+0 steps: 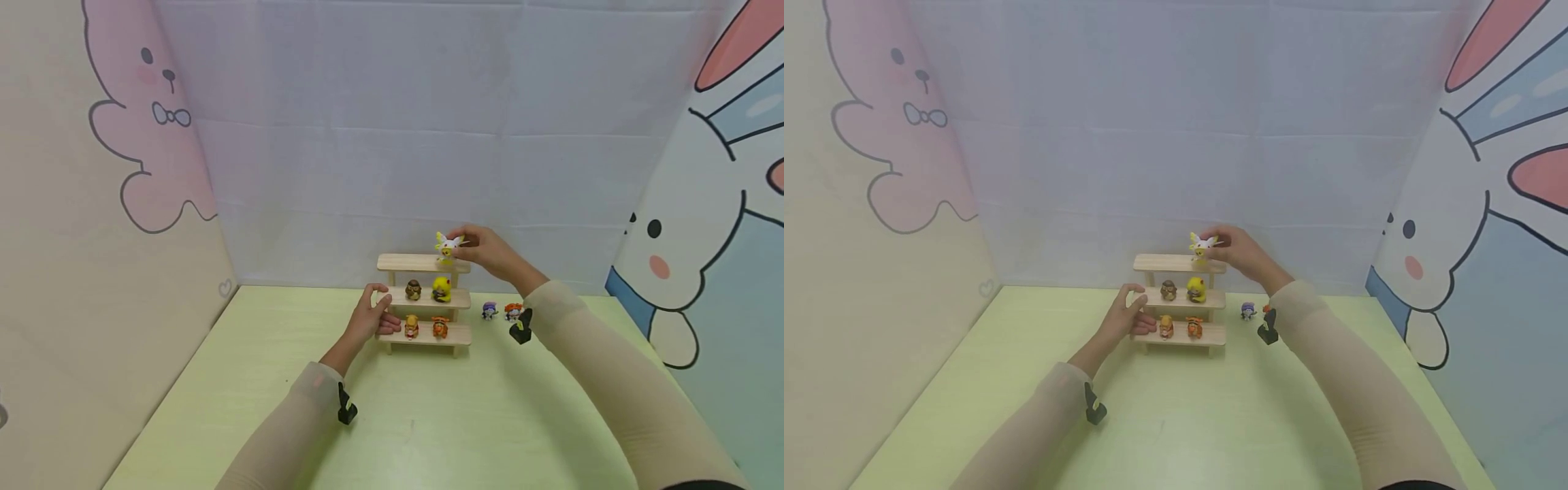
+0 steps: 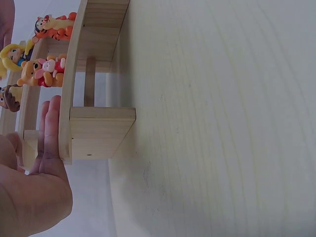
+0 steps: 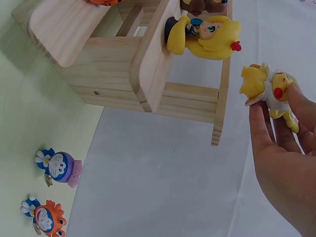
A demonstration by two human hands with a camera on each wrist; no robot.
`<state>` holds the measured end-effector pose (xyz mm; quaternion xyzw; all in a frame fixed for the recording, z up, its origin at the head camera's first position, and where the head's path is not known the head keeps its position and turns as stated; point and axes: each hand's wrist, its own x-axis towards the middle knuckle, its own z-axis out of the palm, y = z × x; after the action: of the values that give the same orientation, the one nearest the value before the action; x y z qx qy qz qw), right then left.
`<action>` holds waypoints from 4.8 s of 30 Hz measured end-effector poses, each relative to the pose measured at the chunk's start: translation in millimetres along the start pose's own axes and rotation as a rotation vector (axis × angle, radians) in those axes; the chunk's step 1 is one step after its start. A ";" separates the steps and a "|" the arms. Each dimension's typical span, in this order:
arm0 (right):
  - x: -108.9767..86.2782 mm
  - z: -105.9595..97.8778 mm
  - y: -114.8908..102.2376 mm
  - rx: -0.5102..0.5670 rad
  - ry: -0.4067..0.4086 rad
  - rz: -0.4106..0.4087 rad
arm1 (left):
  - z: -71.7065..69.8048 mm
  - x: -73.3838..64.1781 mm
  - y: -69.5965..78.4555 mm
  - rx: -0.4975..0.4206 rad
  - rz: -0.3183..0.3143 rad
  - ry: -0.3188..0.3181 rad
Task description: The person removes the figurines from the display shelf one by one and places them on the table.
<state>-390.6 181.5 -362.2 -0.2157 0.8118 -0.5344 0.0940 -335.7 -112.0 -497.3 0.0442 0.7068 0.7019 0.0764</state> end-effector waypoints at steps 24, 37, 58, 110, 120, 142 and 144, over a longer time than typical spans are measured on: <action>-49.4 -46.8 28.4 -0.136 0.048 0.084 | -1.5 0.3 0.1 0.018 0.014 -0.006; -72.2 -68.0 51.8 -0.171 0.085 0.125 | 0.0 -2.0 2.5 0.015 0.000 0.008; -107.8 -108.0 107.5 -0.112 0.028 0.187 | -0.1 -1.5 1.2 0.027 -0.003 0.021; -126.8 -102.8 181.1 0.135 -0.056 0.242 | 2.3 -3.0 2.3 0.032 -0.001 0.026; -126.3 -103.9 181.9 0.154 -0.061 0.220 | 1.8 -2.7 1.7 0.021 -0.004 0.023; -115.4 -110.4 139.1 -0.077 -0.030 0.170 | 2.8 -5.3 4.2 0.044 -0.003 0.031; -113.9 -109.3 134.4 -0.077 -0.029 0.163 | 2.2 -4.8 3.2 0.042 0.004 0.025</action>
<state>-364.8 368.4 -448.2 -0.1603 0.8452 -0.4900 0.1405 -330.7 -110.6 -493.9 0.0384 0.7222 0.6875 0.0654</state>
